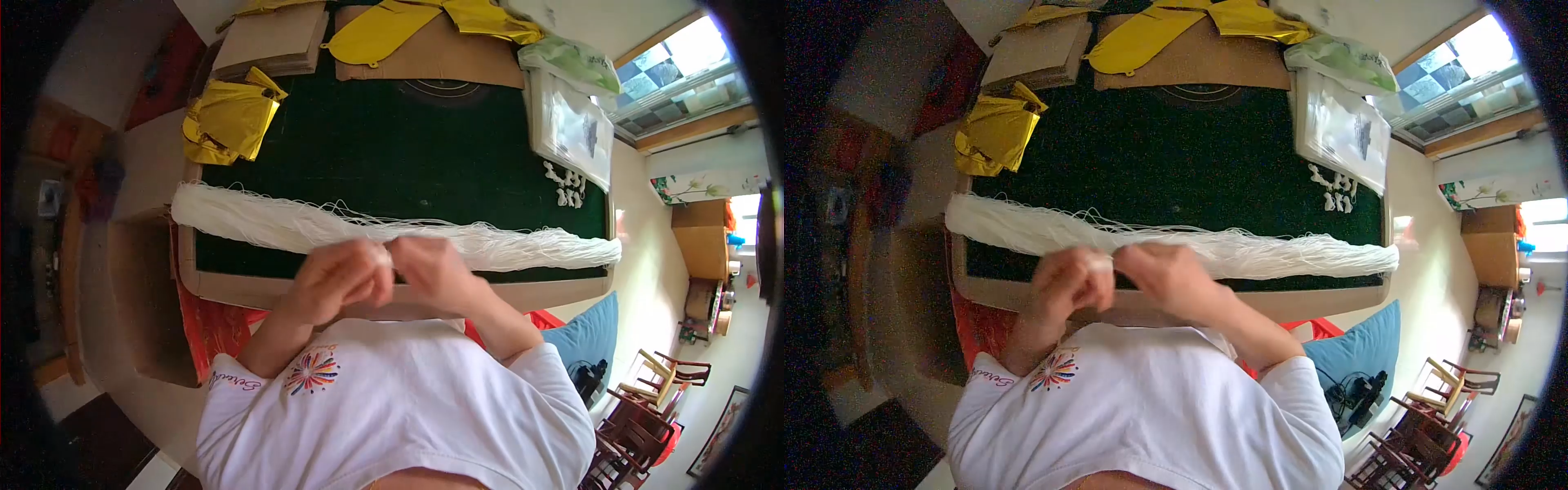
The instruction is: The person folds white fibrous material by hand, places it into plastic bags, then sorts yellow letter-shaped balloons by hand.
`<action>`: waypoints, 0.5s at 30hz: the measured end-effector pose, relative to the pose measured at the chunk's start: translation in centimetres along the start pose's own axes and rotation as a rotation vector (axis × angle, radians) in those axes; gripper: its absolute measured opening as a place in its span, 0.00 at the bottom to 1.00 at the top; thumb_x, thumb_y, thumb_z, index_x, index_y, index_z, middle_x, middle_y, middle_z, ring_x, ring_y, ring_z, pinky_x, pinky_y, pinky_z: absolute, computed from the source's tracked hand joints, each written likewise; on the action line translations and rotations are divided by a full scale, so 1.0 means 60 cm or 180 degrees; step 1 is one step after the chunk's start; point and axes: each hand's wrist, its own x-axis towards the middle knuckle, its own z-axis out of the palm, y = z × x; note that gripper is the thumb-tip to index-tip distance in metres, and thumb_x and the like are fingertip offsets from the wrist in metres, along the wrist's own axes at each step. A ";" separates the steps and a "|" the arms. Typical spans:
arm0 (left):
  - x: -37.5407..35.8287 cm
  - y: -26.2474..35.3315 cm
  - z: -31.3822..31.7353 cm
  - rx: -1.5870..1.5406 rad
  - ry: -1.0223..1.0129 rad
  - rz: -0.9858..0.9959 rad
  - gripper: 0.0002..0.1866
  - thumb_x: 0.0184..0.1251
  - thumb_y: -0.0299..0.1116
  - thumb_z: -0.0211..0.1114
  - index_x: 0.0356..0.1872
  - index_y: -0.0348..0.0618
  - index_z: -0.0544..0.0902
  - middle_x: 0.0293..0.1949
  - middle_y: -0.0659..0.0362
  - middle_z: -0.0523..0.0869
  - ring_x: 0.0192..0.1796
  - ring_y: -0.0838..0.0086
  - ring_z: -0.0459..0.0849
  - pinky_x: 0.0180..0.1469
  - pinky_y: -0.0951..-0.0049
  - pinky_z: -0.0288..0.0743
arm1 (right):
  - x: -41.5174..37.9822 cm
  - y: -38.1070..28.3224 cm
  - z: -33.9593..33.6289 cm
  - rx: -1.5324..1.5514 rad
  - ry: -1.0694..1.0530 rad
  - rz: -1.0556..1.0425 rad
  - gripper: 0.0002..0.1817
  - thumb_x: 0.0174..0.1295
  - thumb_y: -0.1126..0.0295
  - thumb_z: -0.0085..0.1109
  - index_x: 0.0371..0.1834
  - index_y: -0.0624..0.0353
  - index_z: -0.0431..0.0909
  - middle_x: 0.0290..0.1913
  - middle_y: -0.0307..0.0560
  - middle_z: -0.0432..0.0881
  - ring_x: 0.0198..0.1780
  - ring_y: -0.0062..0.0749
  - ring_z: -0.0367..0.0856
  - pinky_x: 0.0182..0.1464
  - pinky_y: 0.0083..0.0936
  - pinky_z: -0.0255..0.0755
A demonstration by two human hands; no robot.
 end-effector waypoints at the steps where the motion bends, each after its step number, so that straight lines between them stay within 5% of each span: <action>1: 0.003 -0.003 -0.001 -0.0352 0.0434 0.0251 0.13 0.74 0.34 0.50 0.37 0.37 0.80 0.20 0.67 0.75 0.19 0.90 0.62 0.20 0.86 0.55 | -0.003 -0.008 0.017 -0.0031 0.0025 0.0059 0.09 0.57 0.75 0.57 0.42 0.59 0.74 0.31 0.50 0.78 0.30 0.46 0.78 0.30 0.36 0.71; 3: 0.018 -0.015 -0.004 0.0197 0.0708 0.0548 0.13 0.75 0.35 0.49 0.35 0.37 0.79 0.20 0.67 0.77 0.19 0.89 0.63 0.21 0.85 0.56 | -0.010 -0.010 0.021 -0.0006 0.0062 -0.0065 0.07 0.56 0.78 0.56 0.38 0.61 0.74 0.30 0.50 0.77 0.30 0.46 0.78 0.30 0.34 0.71; 5: 0.018 -0.029 -0.008 0.1632 0.0687 0.0148 0.14 0.75 0.36 0.50 0.34 0.37 0.78 0.23 0.65 0.78 0.18 0.88 0.64 0.21 0.85 0.58 | -0.010 -0.009 0.012 -0.0005 0.0129 -0.0193 0.05 0.55 0.80 0.56 0.35 0.63 0.74 0.30 0.51 0.77 0.30 0.45 0.77 0.31 0.32 0.71; 7: 0.009 0.000 0.003 0.1696 0.0464 -0.0057 0.15 0.74 0.37 0.50 0.32 0.37 0.78 0.21 0.65 0.77 0.17 0.86 0.64 0.21 0.84 0.58 | -0.002 -0.005 -0.010 -0.0135 0.0713 -0.0291 0.06 0.55 0.80 0.56 0.36 0.63 0.74 0.31 0.50 0.77 0.30 0.45 0.77 0.31 0.32 0.71; 9: -0.005 0.011 -0.005 0.0192 -0.0492 -0.0670 0.16 0.75 0.37 0.49 0.32 0.38 0.78 0.18 0.66 0.74 0.16 0.87 0.63 0.20 0.85 0.55 | -0.004 0.008 0.000 -0.0237 0.0653 -0.0389 0.06 0.54 0.79 0.57 0.36 0.62 0.75 0.33 0.50 0.78 0.30 0.45 0.78 0.30 0.31 0.71; 12: 0.005 -0.006 -0.018 -0.0309 0.0841 0.0184 0.16 0.75 0.36 0.47 0.30 0.40 0.77 0.18 0.68 0.74 0.16 0.89 0.61 0.19 0.86 0.51 | -0.022 0.002 0.037 -0.0190 -0.0283 -0.0283 0.09 0.50 0.78 0.57 0.36 0.61 0.75 0.34 0.50 0.78 0.30 0.45 0.78 0.31 0.31 0.72; 15: 0.027 -0.035 -0.019 0.1944 0.0989 0.0743 0.14 0.75 0.33 0.47 0.31 0.39 0.76 0.18 0.67 0.74 0.16 0.89 0.63 0.19 0.85 0.54 | -0.011 -0.010 0.015 0.0078 -0.0446 -0.0474 0.10 0.51 0.79 0.56 0.37 0.62 0.75 0.34 0.50 0.79 0.31 0.44 0.79 0.31 0.30 0.73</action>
